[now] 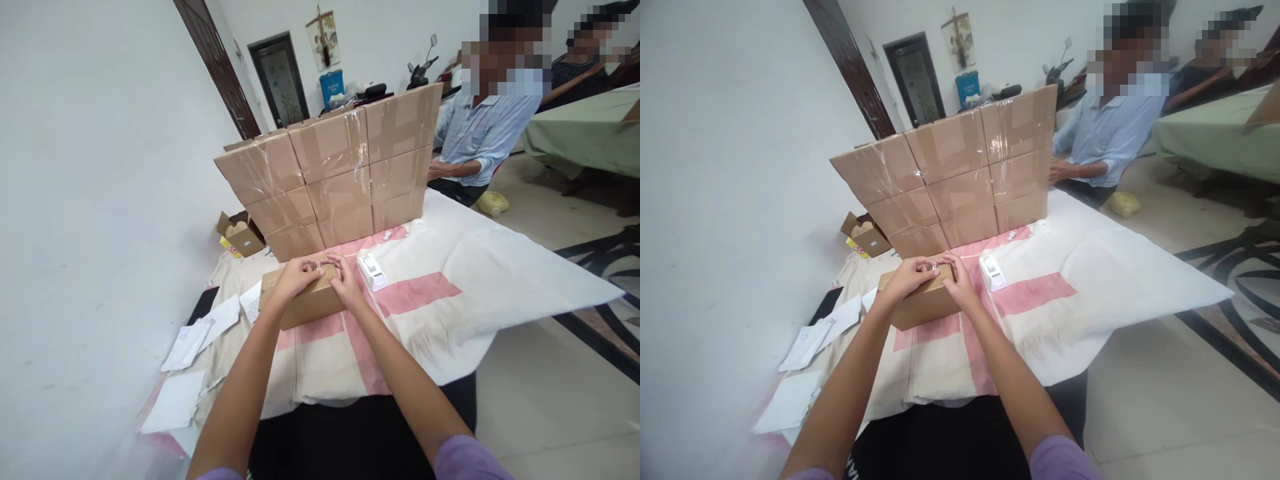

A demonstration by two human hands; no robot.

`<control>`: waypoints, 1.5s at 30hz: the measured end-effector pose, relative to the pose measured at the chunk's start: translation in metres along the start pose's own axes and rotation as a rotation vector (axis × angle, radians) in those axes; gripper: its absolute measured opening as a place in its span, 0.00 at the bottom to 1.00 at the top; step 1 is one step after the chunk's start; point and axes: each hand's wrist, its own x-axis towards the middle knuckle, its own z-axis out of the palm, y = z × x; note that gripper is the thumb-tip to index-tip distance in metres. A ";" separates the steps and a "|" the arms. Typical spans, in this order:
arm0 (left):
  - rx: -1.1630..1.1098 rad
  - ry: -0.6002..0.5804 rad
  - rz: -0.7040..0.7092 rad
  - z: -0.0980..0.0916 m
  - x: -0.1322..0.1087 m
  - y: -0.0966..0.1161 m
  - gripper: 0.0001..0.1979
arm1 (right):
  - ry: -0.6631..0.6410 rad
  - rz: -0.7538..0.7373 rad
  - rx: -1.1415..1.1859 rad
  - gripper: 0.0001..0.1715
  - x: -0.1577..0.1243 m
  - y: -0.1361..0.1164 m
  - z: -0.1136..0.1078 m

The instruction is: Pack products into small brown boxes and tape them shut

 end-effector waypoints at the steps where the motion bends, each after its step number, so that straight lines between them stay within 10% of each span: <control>1: 0.006 -0.003 0.001 -0.001 0.000 -0.001 0.25 | 0.009 -0.003 0.004 0.31 0.000 0.000 0.000; 4: 0.043 -0.007 -0.002 -0.002 0.004 -0.003 0.34 | 0.040 -0.013 -0.008 0.33 -0.001 0.001 0.001; 11: 0.175 0.121 0.003 0.003 0.018 0.002 0.15 | 0.043 -0.011 -0.016 0.35 -0.001 0.001 0.000; 21: 0.118 -0.126 -0.024 -0.013 0.012 -0.002 0.27 | 0.060 -0.004 -0.010 0.30 -0.006 0.002 0.000; 35: 0.344 0.212 0.092 0.016 -0.006 0.007 0.15 | -0.219 0.109 -0.099 0.61 -0.017 0.010 -0.020; 45: 0.469 0.340 0.249 0.035 -0.048 -0.011 0.16 | -0.131 -0.116 -0.373 0.59 -0.021 0.012 -0.020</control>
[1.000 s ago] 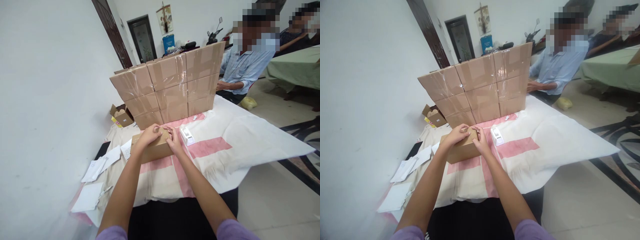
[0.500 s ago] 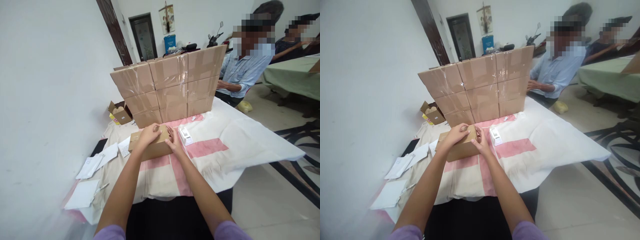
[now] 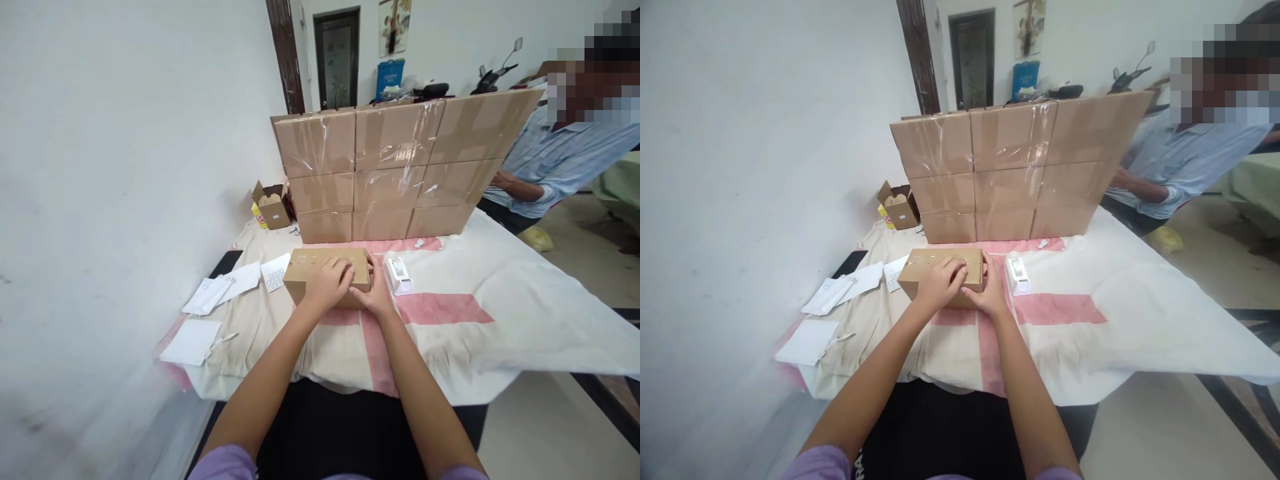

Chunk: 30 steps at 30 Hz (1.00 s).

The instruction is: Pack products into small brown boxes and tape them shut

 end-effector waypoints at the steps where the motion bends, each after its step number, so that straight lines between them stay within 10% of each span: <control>1: 0.028 0.022 0.020 0.001 -0.004 0.000 0.17 | -0.002 -0.009 -0.016 0.59 0.000 -0.001 0.000; 22: 0.081 0.182 0.203 0.012 -0.009 -0.013 0.15 | 0.028 -0.043 -0.087 0.57 0.000 -0.002 0.003; 30: 0.105 0.267 -0.135 0.014 -0.048 -0.123 0.14 | 0.396 0.095 -0.344 0.62 0.005 0.003 0.002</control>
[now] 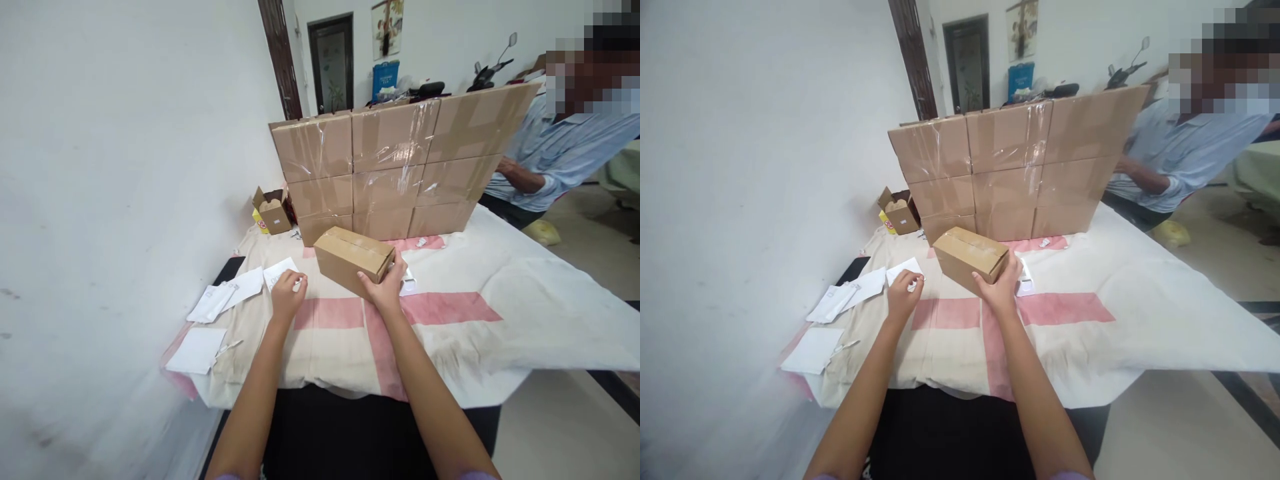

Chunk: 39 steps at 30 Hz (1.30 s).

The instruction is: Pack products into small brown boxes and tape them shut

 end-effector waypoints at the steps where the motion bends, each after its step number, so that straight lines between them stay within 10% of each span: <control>1: 0.038 0.000 -0.072 0.003 -0.001 -0.016 0.17 | -0.001 0.018 -0.019 0.64 0.001 0.001 0.001; 4: 0.135 -0.043 -0.254 0.015 -0.002 -0.052 0.34 | -0.049 0.043 -0.025 0.65 0.000 0.000 0.004; 8: 0.160 -0.107 -0.313 0.028 -0.008 -0.064 0.26 | 0.030 -0.056 -0.080 0.59 -0.006 -0.006 0.001; 13: 0.107 -0.062 -0.236 0.021 -0.013 -0.059 0.15 | -0.074 -0.335 0.066 0.20 -0.035 -0.036 0.008; 16: 0.083 0.015 -0.143 0.011 -0.015 -0.053 0.18 | -0.379 0.069 0.413 0.09 -0.056 -0.062 0.035; 19: 0.057 0.102 0.012 0.005 -0.018 -0.048 0.17 | -0.571 0.618 0.701 0.20 -0.063 -0.077 0.070; 22: 0.043 0.211 0.199 0.003 -0.021 -0.044 0.16 | -0.695 0.867 0.871 0.26 -0.057 -0.075 0.095; 39: 0.102 0.131 0.168 -0.002 -0.025 -0.019 0.17 | -0.762 0.722 0.916 0.17 -0.066 -0.053 0.097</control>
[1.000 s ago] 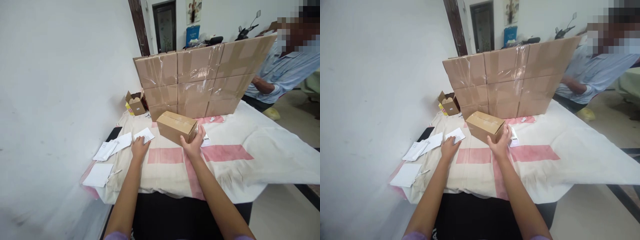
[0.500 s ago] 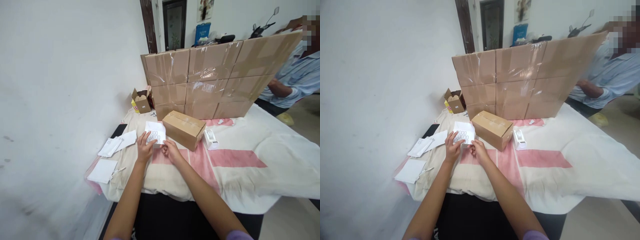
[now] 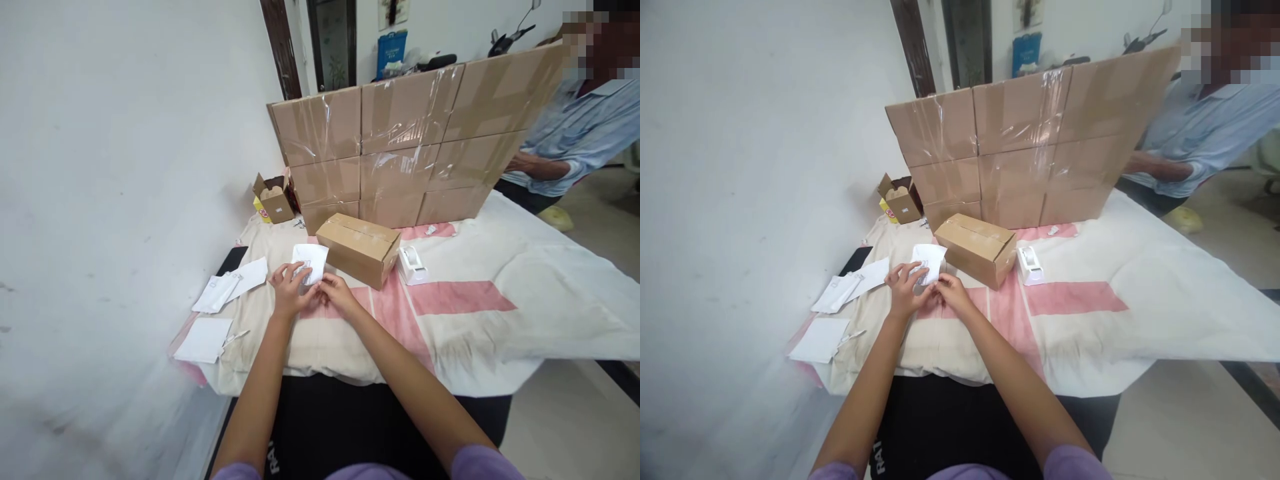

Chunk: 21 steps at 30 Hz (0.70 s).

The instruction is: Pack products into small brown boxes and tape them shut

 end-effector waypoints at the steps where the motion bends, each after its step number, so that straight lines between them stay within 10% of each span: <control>1: -0.007 -0.014 0.009 0.000 0.000 0.001 0.16 | -0.009 -0.006 0.000 0.17 0.000 -0.001 0.000; 12: -0.192 -0.142 0.008 -0.002 0.002 0.000 0.09 | -0.018 -0.040 -0.029 0.14 0.002 0.000 -0.004; 21: -0.294 0.086 -0.278 0.006 0.000 -0.021 0.18 | 0.035 -0.048 -0.023 0.16 0.003 -0.001 -0.006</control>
